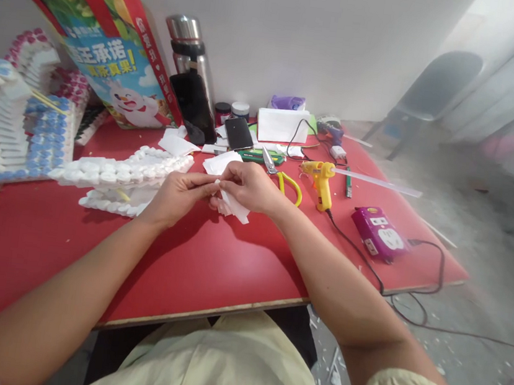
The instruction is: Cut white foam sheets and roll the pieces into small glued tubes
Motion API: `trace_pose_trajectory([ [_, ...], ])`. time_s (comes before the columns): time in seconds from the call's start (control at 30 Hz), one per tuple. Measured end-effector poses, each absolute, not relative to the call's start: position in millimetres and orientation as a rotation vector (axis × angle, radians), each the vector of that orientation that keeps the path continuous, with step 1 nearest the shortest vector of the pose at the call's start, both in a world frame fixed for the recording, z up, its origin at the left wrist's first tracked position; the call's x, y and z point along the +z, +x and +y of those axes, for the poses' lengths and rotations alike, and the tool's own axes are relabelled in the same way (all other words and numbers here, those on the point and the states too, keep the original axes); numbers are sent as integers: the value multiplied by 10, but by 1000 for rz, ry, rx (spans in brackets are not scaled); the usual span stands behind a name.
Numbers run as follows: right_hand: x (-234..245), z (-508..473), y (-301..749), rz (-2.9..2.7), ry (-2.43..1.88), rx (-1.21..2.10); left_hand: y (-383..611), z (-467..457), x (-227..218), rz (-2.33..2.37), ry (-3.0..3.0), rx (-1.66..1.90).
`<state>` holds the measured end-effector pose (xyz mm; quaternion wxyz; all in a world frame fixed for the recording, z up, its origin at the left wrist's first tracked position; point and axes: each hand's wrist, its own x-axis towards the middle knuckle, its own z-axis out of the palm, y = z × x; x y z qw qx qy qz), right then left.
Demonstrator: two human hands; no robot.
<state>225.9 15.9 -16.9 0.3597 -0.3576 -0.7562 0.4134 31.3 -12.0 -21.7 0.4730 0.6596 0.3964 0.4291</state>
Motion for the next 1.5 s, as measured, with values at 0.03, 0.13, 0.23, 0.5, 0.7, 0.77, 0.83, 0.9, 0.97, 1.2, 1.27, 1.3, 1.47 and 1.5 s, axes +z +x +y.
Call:
trace_pose_trajectory([
  [0.03, -178, 163, 2254, -1946, -916, 1073, 311, -116, -219, 977, 1628, 1046],
  [0.13, -185, 175, 2225, -1866, -960, 1088, 308, -110, -216, 1046, 1695, 1108],
  [0.23, -142, 181, 2218, -1761, -1021, 1147, 312, -111, -212, 1090, 1715, 1163],
  [0.5, -52, 150, 2261, -1590, -1052, 1570, 300, -62, -254, 1067, 1601, 1266],
  [0.7, -129, 71, 2121, -1899, -1115, 968, 314, -59, -253, 1117, 1556, 1285],
  [0.77, -132, 21, 2068, -2044, -1201, 565, 344, -76, -252, 1140, 1541, 1291],
  [0.83, -116, -33, 2022, -2155, -1275, 255, 363, -86, -256, 1143, 1543, 1300],
  [0.9, -92, -67, 2000, -2194, -1322, 171, 353, -82, -257, 1135, 1557, 1301],
  [0.97, -65, -56, 2018, -2133, -1306, 360, 314, -64, -248, 1124, 1576, 1294],
  [1.2, -15, 157, 2203, -1308, -893, 1984, 228, -29, -199, 1109, 1696, 1301],
  [1.27, -21, 164, 2193, -1190, -860, 2148, 246, -41, -200, 1093, 1716, 1294],
  [1.3, -26, 154, 2176, -1159, -853, 2182, 255, -46, -201, 1092, 1721, 1296],
  [1.47, -38, 78, 2110, -1134, -795, 2120, 253, -59, -192, 1146, 1741, 1295],
  [1.5, -34, 69, 2112, -1139, -798, 2094, 248, -58, -192, 1155, 1743, 1295],
])
